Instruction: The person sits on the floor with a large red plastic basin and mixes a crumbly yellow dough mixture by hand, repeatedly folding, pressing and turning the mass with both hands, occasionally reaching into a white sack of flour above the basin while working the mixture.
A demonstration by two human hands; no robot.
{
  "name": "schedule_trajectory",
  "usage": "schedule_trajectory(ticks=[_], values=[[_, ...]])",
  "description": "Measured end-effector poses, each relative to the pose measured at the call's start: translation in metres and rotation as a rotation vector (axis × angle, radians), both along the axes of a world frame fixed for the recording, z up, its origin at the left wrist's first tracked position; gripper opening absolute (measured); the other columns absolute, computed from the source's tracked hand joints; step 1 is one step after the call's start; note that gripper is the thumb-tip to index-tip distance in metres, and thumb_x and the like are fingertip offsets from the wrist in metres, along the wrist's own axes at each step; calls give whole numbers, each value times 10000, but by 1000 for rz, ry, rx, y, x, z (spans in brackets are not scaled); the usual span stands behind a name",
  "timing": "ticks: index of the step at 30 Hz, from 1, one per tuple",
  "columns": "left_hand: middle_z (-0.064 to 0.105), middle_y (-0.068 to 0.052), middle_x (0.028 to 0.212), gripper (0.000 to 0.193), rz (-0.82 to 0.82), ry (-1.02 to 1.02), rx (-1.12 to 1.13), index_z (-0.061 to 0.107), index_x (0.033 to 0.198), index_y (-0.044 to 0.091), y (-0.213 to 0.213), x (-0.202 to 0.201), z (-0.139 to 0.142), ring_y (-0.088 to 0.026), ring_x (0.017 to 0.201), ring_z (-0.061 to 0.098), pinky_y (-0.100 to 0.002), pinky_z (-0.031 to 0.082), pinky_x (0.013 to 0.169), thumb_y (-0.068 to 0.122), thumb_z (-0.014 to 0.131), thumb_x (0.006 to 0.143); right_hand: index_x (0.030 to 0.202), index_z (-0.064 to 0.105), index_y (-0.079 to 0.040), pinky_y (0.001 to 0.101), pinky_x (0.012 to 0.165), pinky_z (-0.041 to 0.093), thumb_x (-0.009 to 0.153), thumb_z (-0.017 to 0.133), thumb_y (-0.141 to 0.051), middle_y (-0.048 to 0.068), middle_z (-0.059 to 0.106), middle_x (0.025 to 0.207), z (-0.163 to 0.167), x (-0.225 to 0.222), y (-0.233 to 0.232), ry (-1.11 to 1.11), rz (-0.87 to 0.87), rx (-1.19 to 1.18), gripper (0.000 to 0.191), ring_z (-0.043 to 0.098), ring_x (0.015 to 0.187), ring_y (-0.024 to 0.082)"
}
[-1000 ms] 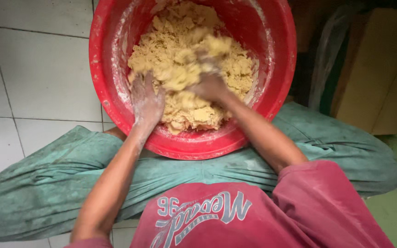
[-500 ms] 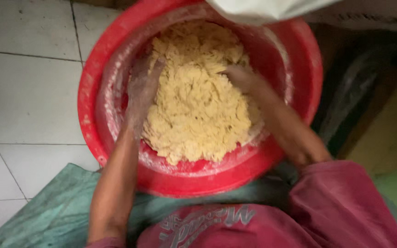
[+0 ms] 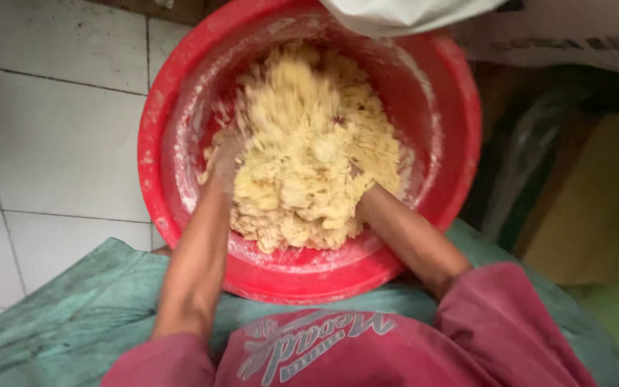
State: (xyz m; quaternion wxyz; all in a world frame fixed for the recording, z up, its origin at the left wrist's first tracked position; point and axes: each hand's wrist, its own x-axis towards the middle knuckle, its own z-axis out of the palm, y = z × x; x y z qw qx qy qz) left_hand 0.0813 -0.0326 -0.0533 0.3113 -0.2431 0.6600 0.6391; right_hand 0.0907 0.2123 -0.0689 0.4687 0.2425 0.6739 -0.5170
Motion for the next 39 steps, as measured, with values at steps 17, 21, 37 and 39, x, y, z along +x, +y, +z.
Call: schedule_trajectory(ticks=[17,21,37,39], values=[[415,-202,1606,763,-129,-306,504,365,1553,49,108,33,-36,-313,1513,383,-391,304,1256,565,520,1012,1222,621,-75,379,792,518,1005,571,-534,110,625,1081,12,-121,7,299,-519,-230,510,595,960,261],[396,-216,1616,786,23,-265,437,347,1561,43,114,35,-47,-327,1524,365,-399,293,1263,578,521,1011,1270,592,-82,397,820,518,990,596,-514,126,633,1114,7,-108,-86,567,108,-153,514,600,1000,288],[317,-273,1659,883,-264,-214,314,273,1592,20,90,50,-23,-382,1570,294,-432,252,1295,632,525,1009,1462,479,-108,467,931,520,932,697,-434,193,664,1247,24,-135,-55,939,784,303,660,622,1157,395],[307,-280,1664,895,-258,-113,213,264,1596,17,82,52,-20,-389,1576,285,-436,247,1299,639,525,1009,1486,464,-112,476,945,520,924,710,-424,201,668,1264,34,-128,9,883,584,445,688,624,1176,408]])
